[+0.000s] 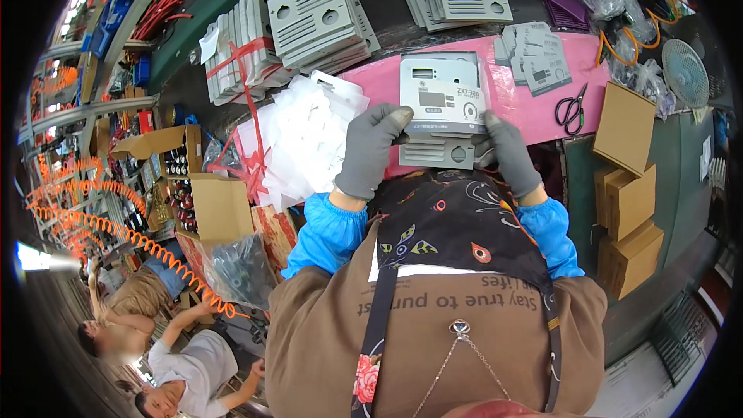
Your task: The person repeatedly picks up gray plastic electronic component housings, places them into clear plastic bags, and stacks the packaged units on a pink work surface. The person handles the items one at a time, using both hands to open the bags and insert the components.
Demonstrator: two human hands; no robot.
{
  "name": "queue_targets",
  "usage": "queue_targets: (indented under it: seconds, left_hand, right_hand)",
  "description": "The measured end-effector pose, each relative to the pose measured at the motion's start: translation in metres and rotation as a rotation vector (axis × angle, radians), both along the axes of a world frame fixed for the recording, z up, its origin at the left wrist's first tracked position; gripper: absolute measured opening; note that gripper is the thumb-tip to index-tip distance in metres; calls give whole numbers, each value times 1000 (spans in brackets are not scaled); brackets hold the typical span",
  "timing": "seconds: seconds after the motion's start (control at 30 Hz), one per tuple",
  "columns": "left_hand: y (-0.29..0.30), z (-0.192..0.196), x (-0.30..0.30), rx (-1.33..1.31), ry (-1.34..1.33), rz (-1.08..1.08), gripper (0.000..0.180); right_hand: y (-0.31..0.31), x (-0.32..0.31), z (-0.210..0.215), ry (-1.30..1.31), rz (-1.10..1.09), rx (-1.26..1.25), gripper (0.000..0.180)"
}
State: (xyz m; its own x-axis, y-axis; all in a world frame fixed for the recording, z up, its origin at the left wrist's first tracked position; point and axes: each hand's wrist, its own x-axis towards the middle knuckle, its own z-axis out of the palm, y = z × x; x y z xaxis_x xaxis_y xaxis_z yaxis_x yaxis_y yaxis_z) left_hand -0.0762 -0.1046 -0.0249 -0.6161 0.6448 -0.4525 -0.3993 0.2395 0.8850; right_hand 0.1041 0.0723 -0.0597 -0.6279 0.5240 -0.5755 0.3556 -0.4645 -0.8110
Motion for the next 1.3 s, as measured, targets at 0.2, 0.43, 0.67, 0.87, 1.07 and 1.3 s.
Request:
queue_targets:
  seconds: [0.2, 0.43, 0.67, 0.87, 1.07, 1.3]
  left_hand:
    - [5, -45, -16, -122, 179, -19, 26]
    - [30, -116, -55, -218, 388, -53, 30]
    - [42, -113, -56, -207, 195, 16, 29]
    - [45, -109, -57, -224, 161, 12, 28]
    - [44, -119, -57, -208, 126, 33, 27]
    - [48, -113, -53, -196, 75, 97, 27]
  right_hand:
    - [10, -7, -39, -112, 104, 357, 33]
    - [36, -46, -49, -417, 343, 1034, 29]
    - [37, -53, -61, -503, 331, 1000, 32]
    - [34, -55, -65, -470, 252, 950, 31]
    - [33, -55, -67, -474, 250, 912, 30]
    - [33, -56, -66, -476, 251, 890, 30]
